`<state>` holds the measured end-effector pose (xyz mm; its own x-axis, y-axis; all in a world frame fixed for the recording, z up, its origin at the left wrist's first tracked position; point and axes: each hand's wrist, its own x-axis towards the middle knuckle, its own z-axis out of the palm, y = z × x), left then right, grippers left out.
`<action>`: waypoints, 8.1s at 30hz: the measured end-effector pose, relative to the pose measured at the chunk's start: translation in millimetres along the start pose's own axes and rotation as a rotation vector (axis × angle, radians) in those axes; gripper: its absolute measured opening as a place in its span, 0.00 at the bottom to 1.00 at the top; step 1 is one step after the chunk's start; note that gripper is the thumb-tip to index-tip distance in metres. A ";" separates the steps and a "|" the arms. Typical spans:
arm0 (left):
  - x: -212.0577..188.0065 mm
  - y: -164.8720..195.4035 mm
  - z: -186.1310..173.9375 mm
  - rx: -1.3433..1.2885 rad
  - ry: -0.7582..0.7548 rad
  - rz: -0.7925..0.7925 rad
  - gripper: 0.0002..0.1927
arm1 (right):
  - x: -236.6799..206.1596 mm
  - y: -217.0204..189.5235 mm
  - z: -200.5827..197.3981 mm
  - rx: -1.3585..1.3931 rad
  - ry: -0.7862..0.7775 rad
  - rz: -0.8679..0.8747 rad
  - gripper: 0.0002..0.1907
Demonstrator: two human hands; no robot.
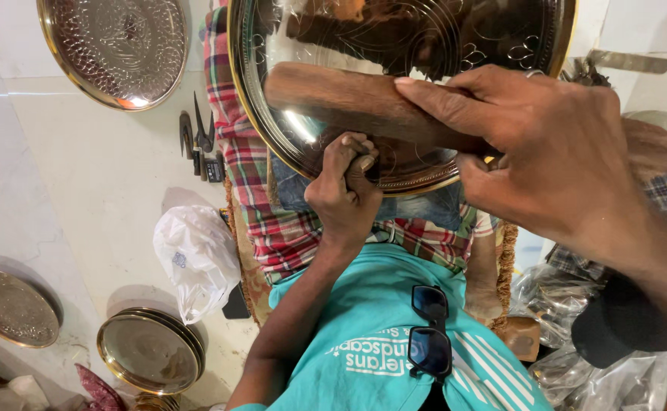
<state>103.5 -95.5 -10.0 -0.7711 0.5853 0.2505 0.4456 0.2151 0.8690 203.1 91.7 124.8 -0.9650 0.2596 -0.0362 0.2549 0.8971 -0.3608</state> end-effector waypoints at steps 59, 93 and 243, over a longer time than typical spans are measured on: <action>119.2 -18.6 8.3 -0.005 -1.388 0.637 0.25 | -159.2 -74.5 167.2 0.613 0.662 0.682 0.25; 97.9 -22.1 -18.5 0.108 -1.076 0.474 0.26 | -125.6 -29.5 134.7 0.699 0.599 0.489 0.31; 92.1 -14.3 -14.9 0.190 -1.011 0.451 0.32 | -122.0 -25.2 137.2 0.784 0.798 0.481 0.31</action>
<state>19.4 -56.3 7.0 0.1629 0.9866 -0.0105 0.7198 -0.1116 0.6852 306.1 -11.6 10.5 -0.4035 0.9004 0.1624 0.2038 0.2615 -0.9435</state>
